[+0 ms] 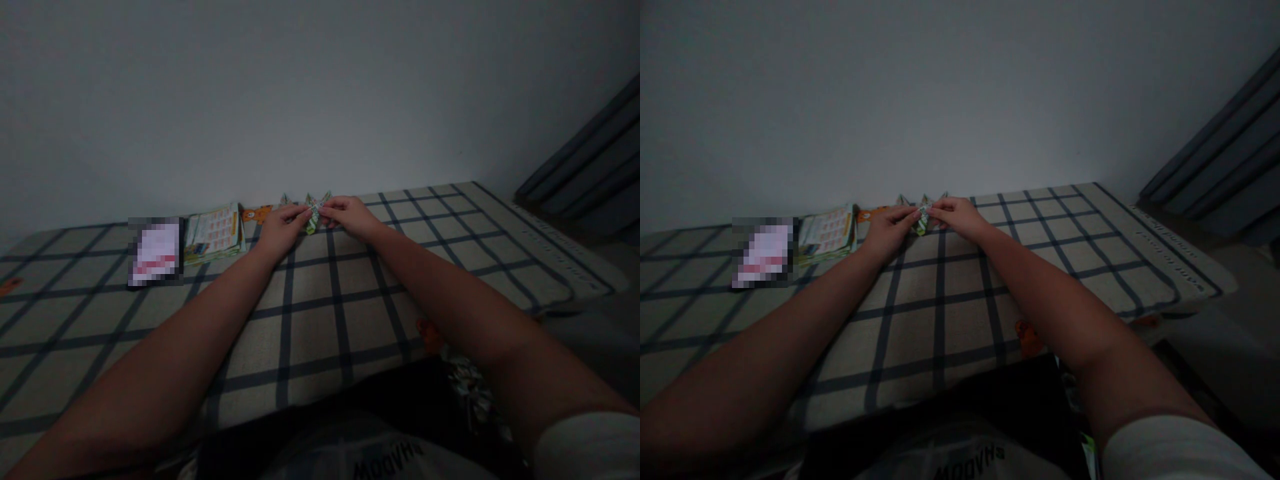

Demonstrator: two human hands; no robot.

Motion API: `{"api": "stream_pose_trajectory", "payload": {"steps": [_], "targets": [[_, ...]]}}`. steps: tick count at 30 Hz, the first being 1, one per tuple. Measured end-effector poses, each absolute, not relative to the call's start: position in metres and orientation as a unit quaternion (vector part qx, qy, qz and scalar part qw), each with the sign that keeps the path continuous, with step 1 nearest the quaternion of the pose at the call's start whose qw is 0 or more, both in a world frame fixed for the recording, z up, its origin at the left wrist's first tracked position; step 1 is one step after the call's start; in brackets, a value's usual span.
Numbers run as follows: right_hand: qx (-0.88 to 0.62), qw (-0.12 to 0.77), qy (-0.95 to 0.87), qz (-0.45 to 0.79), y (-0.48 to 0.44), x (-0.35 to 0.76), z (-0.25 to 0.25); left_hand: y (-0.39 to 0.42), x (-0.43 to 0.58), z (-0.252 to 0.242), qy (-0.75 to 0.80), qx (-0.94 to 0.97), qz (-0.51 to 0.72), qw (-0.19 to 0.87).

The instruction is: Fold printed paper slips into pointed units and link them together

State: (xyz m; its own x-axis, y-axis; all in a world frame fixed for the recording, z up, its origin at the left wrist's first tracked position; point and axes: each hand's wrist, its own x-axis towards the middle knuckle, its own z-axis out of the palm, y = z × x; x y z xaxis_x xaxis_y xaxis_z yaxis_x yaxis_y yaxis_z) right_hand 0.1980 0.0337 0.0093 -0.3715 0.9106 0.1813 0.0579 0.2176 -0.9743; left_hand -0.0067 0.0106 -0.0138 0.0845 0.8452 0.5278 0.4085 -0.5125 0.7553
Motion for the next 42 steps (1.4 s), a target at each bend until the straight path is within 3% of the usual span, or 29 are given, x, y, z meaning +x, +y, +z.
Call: {"api": "stream_pose_trajectory", "payload": {"steps": [42], "targets": [[-0.373, 0.394, -0.655, 0.526, 0.0304, 0.1966, 0.0115, 0.0138, -0.0032, -0.0151, 0.455, 0.614, 0.555, 0.328]]}}
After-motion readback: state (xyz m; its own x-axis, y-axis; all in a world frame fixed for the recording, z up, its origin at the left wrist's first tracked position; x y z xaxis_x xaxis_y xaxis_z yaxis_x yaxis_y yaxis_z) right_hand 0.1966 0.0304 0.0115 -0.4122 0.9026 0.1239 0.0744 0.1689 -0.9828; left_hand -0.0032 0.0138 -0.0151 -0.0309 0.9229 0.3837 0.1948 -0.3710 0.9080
